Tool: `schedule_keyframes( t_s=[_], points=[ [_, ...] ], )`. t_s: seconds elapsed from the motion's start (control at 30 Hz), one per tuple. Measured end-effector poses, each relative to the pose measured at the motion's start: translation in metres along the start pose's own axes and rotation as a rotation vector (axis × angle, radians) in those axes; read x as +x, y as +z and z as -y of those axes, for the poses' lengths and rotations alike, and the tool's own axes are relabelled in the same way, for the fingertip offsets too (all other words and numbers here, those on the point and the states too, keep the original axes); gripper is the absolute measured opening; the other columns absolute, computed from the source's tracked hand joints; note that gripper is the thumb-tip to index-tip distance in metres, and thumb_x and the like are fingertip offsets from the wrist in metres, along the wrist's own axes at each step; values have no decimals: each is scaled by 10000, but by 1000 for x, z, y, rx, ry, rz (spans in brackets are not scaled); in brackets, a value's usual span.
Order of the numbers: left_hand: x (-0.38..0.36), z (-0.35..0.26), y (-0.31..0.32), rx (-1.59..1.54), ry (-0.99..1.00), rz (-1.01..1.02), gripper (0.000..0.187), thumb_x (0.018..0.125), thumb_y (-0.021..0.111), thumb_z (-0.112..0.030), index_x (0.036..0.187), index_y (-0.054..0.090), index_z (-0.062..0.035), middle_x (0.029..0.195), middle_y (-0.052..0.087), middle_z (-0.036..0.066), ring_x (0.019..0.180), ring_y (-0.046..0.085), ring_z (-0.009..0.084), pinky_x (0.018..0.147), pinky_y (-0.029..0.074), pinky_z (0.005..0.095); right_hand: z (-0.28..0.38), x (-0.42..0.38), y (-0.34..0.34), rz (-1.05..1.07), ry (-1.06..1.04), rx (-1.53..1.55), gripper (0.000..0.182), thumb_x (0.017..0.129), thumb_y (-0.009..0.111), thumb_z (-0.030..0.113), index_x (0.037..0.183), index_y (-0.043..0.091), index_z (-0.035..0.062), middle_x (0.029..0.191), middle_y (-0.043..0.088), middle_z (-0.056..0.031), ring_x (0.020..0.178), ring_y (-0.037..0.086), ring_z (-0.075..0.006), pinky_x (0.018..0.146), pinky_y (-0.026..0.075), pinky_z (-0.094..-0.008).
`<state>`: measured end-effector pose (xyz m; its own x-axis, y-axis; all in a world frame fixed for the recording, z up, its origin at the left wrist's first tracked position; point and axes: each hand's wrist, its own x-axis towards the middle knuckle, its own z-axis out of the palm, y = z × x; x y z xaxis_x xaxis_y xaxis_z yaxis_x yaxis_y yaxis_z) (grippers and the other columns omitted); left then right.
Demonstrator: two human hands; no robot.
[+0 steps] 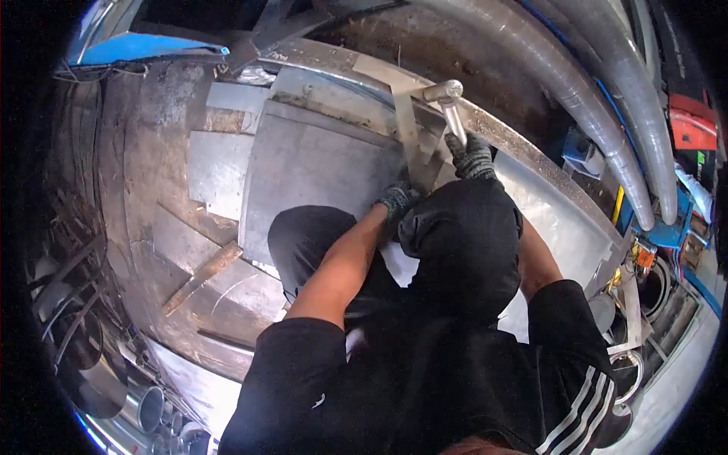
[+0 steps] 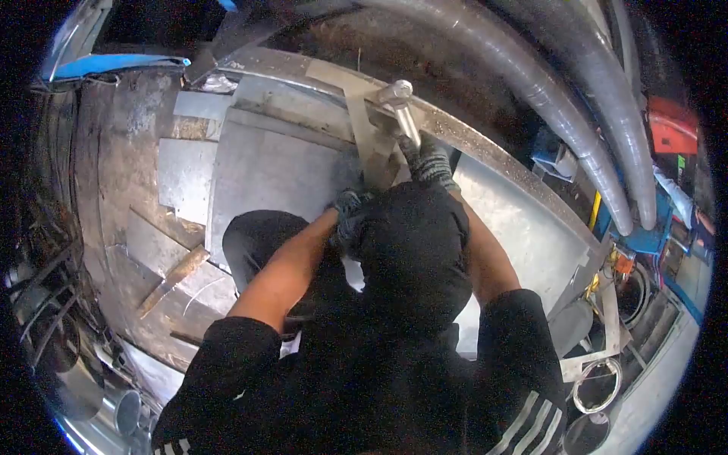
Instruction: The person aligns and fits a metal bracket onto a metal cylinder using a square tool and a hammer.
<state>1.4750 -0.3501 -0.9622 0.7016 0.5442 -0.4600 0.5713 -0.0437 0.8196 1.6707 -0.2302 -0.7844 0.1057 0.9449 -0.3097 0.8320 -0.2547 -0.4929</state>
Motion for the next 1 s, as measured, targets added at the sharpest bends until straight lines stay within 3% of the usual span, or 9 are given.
schedule_keyframes(
  t_s=[0.1,0.17,0.23,0.3,0.37,0.63,0.7,0.83,1.0],
  points=[
    [-48,-35,-36,-162,-110,-250,498,967,461,-443,1216,652,-56,1220,625,303,1123,605,469,988,474,505,39,1,-39,141,291,318,556,931,652,537,1117,625,14,719,614,-121,528,576,-214,481,476,-389],
    [-60,-38,-45,-183,-214,-396,504,987,448,-455,1199,653,-46,1148,647,308,1091,612,477,958,476,522,43,0,-64,27,98,145,365,979,632,435,1140,665,109,776,643,-61,657,609,-145,564,485,-361],
    [-66,-47,-64,-132,-273,-467,508,999,441,-463,1190,655,-45,1100,661,308,1069,616,482,935,478,533,25,26,-81,-127,30,-272,301,990,616,372,1070,641,83,789,625,-93,677,607,-189,601,498,-367],
    [-100,-120,-137,-423,-542,-589,535,1008,432,-485,1168,665,-30,1067,665,306,1035,621,488,897,476,548,5,61,-105,-41,58,-458,487,947,597,457,1228,630,60,1007,721,-240,985,680,-444,839,535,-508],
    [-114,-137,-164,-374,-498,-648,552,1006,439,-502,1152,670,-23,1054,668,304,1024,625,486,879,478,547,-45,101,-109,-84,-70,-511,481,937,601,389,1300,609,74,1029,728,-213,1052,661,-433,909,512,-502],
    [-116,-112,-205,-247,-352,-871,596,999,475,-549,1025,710,-2,935,679,294,944,630,492,797,489,533,-88,126,-109,436,46,-556,186,846,692,191,969,750,64,890,740,-156,865,724,-317,762,565,-427],
    [-119,-108,-210,-559,-377,-818,629,998,479,-572,997,712,13,871,708,247,815,672,425,739,504,488,-101,127,-101,417,305,-51,106,867,687,128,932,760,87,864,751,-107,854,735,-240,718,562,-411],
    [-164,-129,-244,-1233,-199,-486,637,977,506,-639,923,713,-39,607,549,-14,514,500,79,478,405,299,-104,144,-92,480,156,-384,329,938,594,291,1203,639,101,984,734,-177,939,711,-321,823,537,-441],
    [-239,-201,-266,-1553,-134,-477,559,727,865,-434,1013,589,-41,729,582,6,494,492,79,420,370,219,-94,114,-116,385,211,-536,531,965,549,465,1340,587,92,1103,707,-235,1019,683,-393,903,518,-469]
  ],
)
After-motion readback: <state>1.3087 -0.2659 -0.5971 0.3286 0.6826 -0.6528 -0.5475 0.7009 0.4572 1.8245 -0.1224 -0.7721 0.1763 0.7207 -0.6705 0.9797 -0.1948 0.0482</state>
